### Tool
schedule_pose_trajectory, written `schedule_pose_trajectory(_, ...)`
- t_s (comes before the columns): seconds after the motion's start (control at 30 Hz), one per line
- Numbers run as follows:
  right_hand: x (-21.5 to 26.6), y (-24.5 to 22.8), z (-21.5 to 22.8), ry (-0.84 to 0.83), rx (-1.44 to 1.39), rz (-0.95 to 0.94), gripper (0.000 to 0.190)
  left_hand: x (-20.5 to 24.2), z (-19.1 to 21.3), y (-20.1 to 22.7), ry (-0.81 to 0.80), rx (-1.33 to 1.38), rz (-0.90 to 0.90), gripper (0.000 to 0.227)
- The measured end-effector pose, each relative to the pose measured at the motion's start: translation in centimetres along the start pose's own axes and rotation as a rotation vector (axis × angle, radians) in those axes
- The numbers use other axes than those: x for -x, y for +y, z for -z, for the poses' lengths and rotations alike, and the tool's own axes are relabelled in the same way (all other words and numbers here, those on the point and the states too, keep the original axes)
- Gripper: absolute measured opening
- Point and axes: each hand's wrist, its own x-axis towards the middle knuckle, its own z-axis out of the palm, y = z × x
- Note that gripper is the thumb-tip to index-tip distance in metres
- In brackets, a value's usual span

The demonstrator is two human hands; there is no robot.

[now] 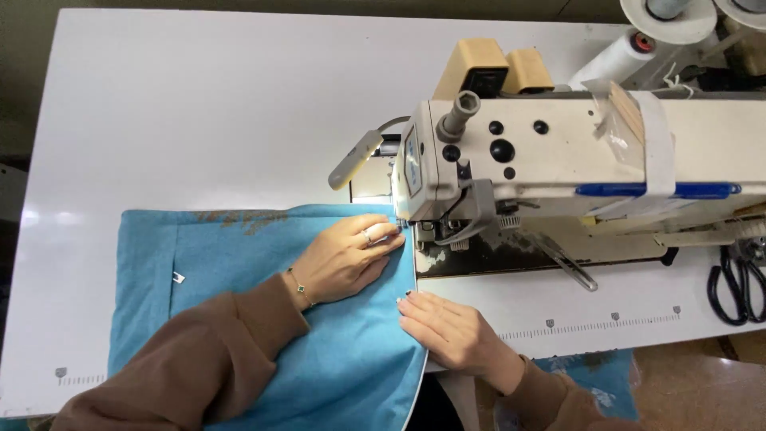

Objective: Sewing the edges of blue fabric cushion covers using an industrial sewing machine

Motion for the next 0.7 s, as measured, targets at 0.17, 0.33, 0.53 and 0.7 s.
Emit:
schedule_pose_trajectory(0.17, -0.7, 0.5, 0.3, -0.018, -0.052, -0.042, 0.024, 0.1, -0.3, -0.6, -0.024, -0.050, 0.123, 0.031)
schedule_pose_trajectory(0.33, -0.9, 0.5, 0.3, -0.026, -0.045, -0.055, 0.024, -0.1, -0.3, -0.8, -0.031, -0.058, 0.133, 0.030)
schedule_pose_trajectory(0.53, -1.3, 0.3, 0.4, -0.007, -0.024, -0.079, 0.023, 0.1, -0.4, -1.2, -0.047, -0.052, 0.148, 0.030)
schedule_pose_trajectory(0.7, -1.4, 0.2, 0.2, 0.036, 0.002, -0.083, 0.019, 0.2, -0.4, -1.8, -0.051, -0.001, 0.166, 0.029)
